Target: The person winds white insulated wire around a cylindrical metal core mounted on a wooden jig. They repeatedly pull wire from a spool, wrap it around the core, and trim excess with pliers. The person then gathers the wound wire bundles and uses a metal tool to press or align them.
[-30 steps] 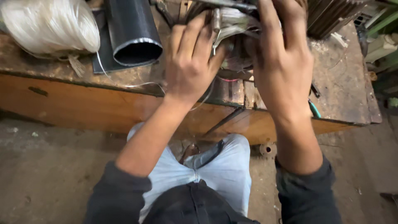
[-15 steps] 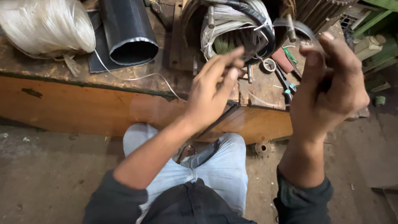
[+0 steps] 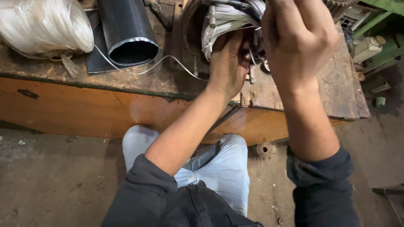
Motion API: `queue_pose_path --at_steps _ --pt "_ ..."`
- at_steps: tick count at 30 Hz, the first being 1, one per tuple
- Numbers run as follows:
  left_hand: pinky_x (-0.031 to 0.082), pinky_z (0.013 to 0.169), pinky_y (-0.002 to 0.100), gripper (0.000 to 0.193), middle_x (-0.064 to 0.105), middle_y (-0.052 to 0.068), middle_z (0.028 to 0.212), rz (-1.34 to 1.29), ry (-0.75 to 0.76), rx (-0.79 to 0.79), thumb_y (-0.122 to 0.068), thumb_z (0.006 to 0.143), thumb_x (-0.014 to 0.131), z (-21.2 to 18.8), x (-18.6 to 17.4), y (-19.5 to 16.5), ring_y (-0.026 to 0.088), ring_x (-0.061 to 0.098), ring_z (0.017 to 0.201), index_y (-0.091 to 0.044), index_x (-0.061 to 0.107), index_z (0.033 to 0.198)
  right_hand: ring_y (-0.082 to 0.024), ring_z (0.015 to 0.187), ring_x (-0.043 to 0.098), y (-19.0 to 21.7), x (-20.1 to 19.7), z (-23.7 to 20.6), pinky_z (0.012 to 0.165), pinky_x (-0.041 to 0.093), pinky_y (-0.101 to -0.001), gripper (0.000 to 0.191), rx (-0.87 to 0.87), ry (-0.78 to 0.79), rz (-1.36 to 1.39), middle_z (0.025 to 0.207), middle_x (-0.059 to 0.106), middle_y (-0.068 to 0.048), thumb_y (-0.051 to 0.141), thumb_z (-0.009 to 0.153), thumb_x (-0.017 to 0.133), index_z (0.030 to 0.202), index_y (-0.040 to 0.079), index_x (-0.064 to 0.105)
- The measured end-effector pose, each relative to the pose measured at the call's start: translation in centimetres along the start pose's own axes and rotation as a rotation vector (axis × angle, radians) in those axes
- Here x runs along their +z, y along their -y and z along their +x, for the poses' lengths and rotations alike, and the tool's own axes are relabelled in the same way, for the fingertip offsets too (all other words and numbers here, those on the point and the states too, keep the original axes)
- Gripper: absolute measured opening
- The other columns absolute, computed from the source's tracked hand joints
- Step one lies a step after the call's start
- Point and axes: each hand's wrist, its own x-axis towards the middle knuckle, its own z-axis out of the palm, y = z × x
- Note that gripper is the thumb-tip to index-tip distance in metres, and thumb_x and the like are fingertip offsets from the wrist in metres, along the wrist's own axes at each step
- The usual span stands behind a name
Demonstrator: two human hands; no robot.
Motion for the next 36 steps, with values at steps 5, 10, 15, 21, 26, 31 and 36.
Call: queue_pose_path --at_steps 5,10,15,21,26,31,36 --pt "0.055 0.08 0.03 0.011 0.067 0.001 0.098 -0.005 -0.035 0.034 -0.012 0.1 0.065 0.6 0.1 0.3 0.012 0.063 0.086 -0.006 0.067 0.109 -0.021 0.081 0.063 0.0 -0.4 2.2 0.068 0.049 -0.0334 0.016 -0.171 0.113 -0.188 0.094 0.063 -0.004 0.001 0.093 0.068 0.106 0.011 0.069" --pt "0.046 0.067 0.031 0.006 0.064 0.002 0.094 -0.024 0.04 0.13 -0.007 0.103 0.068 1.3 -0.4 1.2 0.012 0.058 0.081 -0.006 0.066 0.108 -0.017 0.072 0.061 -0.2 -1.6 2.9 0.064 0.044 -0.0312 0.012 -0.278 0.162 -0.352 0.082 0.059 0.0 0.007 0.094 0.066 0.098 0.017 0.07" --pt "0.052 0.071 0.035 0.008 0.065 0.005 0.093 0.11 -0.024 0.056 -0.008 0.101 0.059 1.9 -1.2 1.2 0.016 0.059 0.078 -0.005 0.065 0.105 -0.02 0.072 0.062 0.1 -1.4 2.9 0.061 0.046 -0.0321 0.009 -0.25 0.178 -0.299 0.079 0.061 0.0 0.01 0.092 0.069 0.096 0.018 0.072" --pt "0.055 0.08 0.039 0.016 0.066 0.01 0.114 0.467 0.092 -0.049 -0.004 0.108 0.049 -1.6 0.0 -2.3 0.021 0.064 0.093 -0.003 0.061 0.118 -0.023 0.082 0.066 0.2 -4.2 1.6 0.073 0.051 -0.0329 0.012 0.17 0.287 0.322 0.1 0.064 -0.011 0.002 0.105 0.064 0.117 0.003 0.066" --pt "0.051 0.085 0.031 0.02 0.054 0.004 0.121 0.687 0.426 -0.185 -0.022 0.112 0.042 -11.5 -0.7 -8.9 0.015 0.057 0.098 -0.007 0.05 0.122 -0.021 0.093 0.063 3.7 -4.6 -1.6 0.079 0.052 -0.032 0.025 0.085 0.396 0.407 0.113 0.063 -0.012 0.003 0.101 0.074 0.125 0.009 0.073" --pt "0.047 0.099 0.023 0.026 0.058 0.005 0.108 1.44 0.609 0.22 -0.035 0.12 0.047 -14.7 1.1 -10.7 0.008 0.055 0.102 -0.011 0.055 0.115 -0.028 0.099 0.061 5.8 -3.2 -3.1 0.079 0.051 -0.036 0.029 0.041 0.283 0.326 0.122 0.056 -0.008 0.011 0.092 0.08 0.12 0.019 0.078" --pt "0.045 0.093 0.022 0.034 0.06 0.005 0.128 0.755 0.597 0.075 -0.041 0.112 0.046 -14.3 4.1 -12.3 0.004 0.055 0.102 -0.02 0.043 0.138 -0.021 0.086 0.071 6.0 -4.5 -3.5 0.082 0.057 -0.0411 0.013 0.209 0.107 0.722 0.09 0.067 0.002 0.018 0.089 0.071 0.1 0.012 0.074"
